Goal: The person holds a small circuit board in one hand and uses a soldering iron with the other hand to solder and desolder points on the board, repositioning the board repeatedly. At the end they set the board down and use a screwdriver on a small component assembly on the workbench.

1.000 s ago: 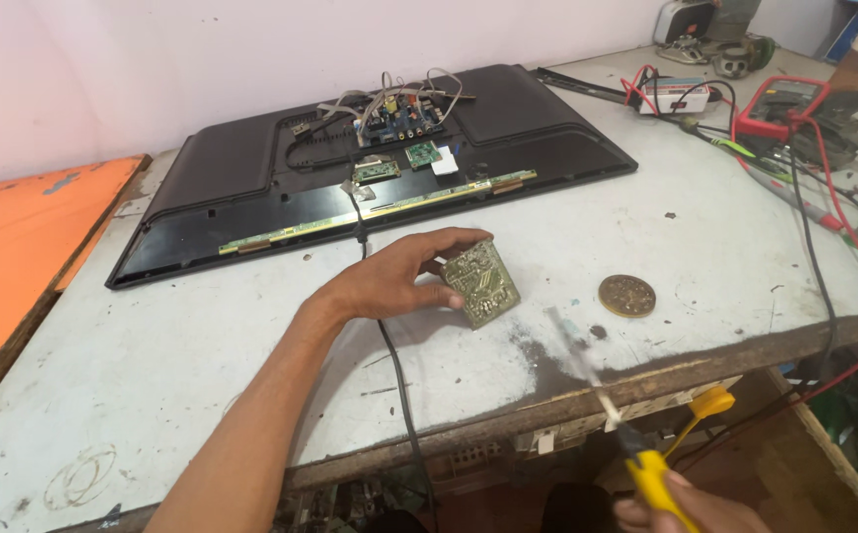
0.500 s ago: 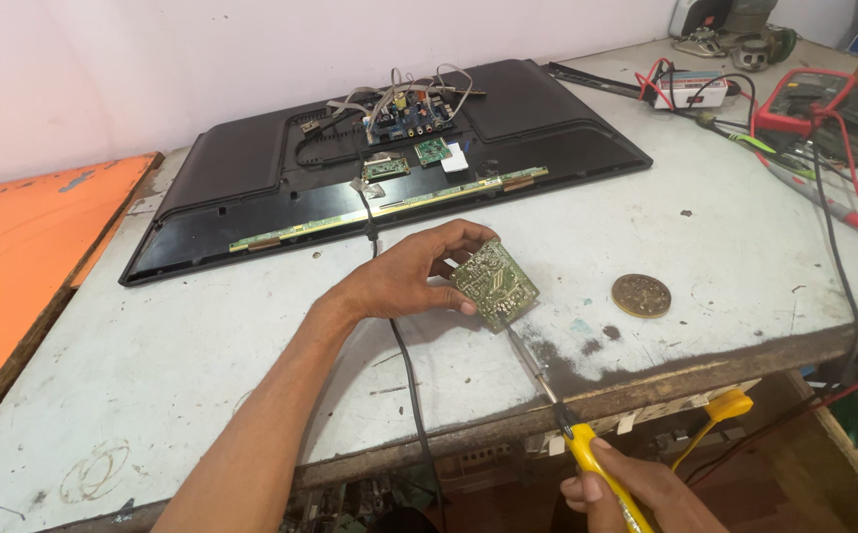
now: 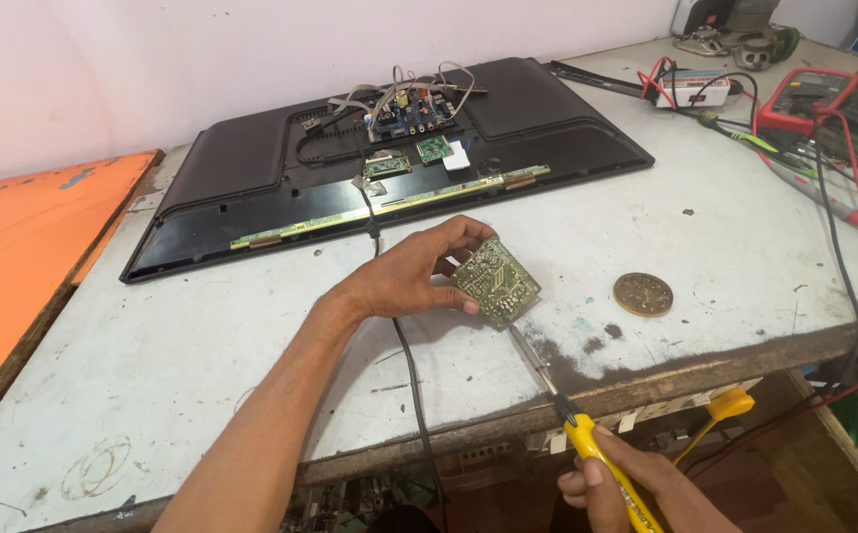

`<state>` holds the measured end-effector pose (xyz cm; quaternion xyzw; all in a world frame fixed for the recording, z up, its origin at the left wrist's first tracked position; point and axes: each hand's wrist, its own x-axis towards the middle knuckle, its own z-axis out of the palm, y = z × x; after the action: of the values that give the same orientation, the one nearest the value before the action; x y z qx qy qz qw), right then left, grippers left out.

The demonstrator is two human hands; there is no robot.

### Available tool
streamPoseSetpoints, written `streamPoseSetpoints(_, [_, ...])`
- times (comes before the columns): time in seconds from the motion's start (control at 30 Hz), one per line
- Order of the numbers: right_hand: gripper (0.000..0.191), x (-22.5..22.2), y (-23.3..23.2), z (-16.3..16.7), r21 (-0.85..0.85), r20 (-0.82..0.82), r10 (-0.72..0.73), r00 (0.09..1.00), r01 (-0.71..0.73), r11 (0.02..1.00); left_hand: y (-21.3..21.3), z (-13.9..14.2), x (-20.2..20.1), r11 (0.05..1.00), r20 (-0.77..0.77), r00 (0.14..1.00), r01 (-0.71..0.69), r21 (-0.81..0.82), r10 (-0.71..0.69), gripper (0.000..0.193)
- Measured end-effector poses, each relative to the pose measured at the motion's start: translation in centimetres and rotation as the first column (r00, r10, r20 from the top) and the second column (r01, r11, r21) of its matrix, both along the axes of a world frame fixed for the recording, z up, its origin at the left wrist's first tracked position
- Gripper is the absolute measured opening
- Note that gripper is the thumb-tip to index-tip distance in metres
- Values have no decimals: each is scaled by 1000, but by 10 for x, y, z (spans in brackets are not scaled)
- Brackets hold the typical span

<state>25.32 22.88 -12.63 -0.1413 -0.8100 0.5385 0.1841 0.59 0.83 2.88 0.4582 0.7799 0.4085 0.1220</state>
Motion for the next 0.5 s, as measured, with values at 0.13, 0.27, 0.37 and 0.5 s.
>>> streamPoseSetpoints(0.13, [30, 6, -11, 14, 182, -319, 1, 948, 60, 981, 0, -2, 0, 1000, -5, 1000, -14, -22, 14, 83])
streamPoseSetpoints(0.27, [23, 6, -14, 27, 251, -386, 19, 922, 85, 964, -1, -3, -2, 1000, -16, 1000, -1, -23, 1, 82])
streamPoseSetpoints(0.37, [28, 5, -17, 38, 121, -219, -73, 973, 101, 987, 1, -5, -3, 998, -12, 999, -43, -47, 43, 83])
streamPoseSetpoints(0.5, [30, 10, -26, 57, -7, -21, -170, 985, 170, 985, 1, -6, -3, 999, -8, 999, -37, -34, 37, 82])
